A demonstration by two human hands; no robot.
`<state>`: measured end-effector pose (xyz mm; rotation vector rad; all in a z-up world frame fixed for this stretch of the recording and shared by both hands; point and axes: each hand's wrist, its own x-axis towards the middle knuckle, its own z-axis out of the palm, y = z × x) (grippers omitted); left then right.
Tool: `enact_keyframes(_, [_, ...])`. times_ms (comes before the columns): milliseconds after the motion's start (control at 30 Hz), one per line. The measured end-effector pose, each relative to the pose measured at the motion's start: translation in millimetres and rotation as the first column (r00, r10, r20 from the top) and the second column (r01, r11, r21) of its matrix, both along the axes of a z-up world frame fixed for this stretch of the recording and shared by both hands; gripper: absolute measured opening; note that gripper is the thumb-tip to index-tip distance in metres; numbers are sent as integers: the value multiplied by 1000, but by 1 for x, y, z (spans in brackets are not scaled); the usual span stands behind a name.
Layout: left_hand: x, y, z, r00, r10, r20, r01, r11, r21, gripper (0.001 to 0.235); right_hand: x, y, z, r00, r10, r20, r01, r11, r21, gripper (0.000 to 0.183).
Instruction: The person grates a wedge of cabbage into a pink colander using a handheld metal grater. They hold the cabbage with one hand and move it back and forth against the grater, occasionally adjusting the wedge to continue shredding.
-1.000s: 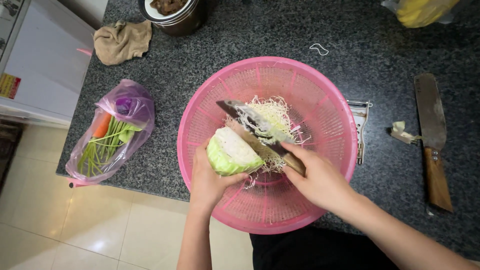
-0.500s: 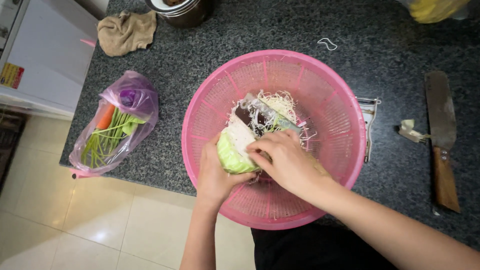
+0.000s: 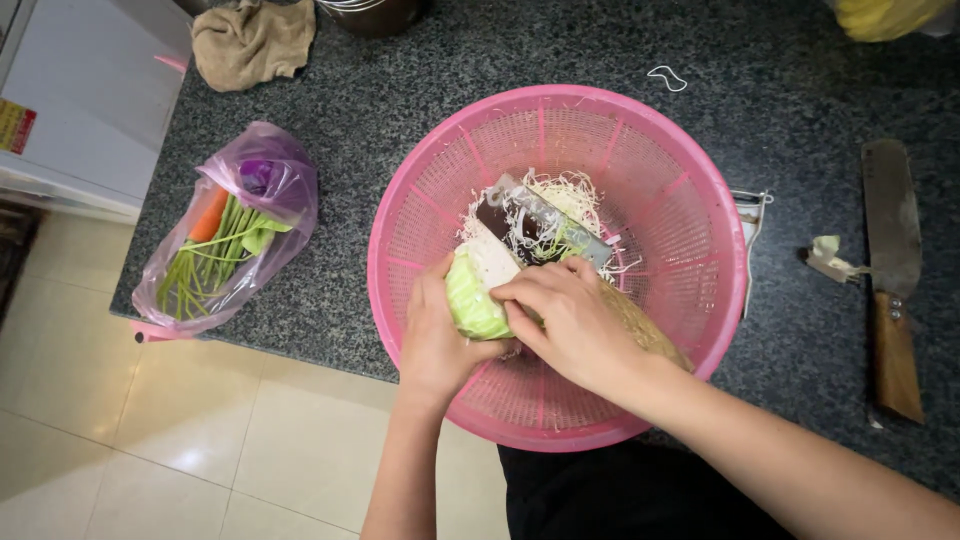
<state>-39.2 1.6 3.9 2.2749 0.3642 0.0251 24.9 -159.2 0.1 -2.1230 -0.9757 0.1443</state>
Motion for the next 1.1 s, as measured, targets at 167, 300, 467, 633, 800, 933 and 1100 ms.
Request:
enact_keyframes(167, [-2, 0, -5, 1000, -4, 3, 4, 1000, 3, 111, 1, 1, -3, 1000, -10, -24, 10, 1000, 22, 12])
enact_keyframes(300, [-3, 0, -5, 999, -18, 34, 17, 1000, 24, 110, 3, 1, -5, 998, -31, -59, 32, 999, 13, 10])
enact_keyframes(467, [-2, -2, 0, 999, -18, 32, 18, 1000, 9, 111, 5, 4, -4, 946, -104, -308, 119, 992, 31, 12])
enact_keyframes(633, [-2, -2, 2, 999, -13, 29, 13, 1000, -18, 112, 18, -6, -24, 803, -176, -569, 258, 964, 66, 18])
enact_keyframes(800, [-1, -3, 6, 1000, 1, 8, 0, 999, -36, 114, 33, -30, -3, 768, -260, -585, 439, 879, 185, 15])
enact_keyframes(933, [0, -3, 8, 1000, 3, 6, -3, 1000, -28, 114, 44, -52, -11, 744, -317, -589, 509, 839, 193, 13])
enact_keyframes(1100, [1, -2, 6, 1000, 3, 16, -3, 999, -37, 116, 50, -73, -19, 761, -339, -553, 497, 853, 161, 8])
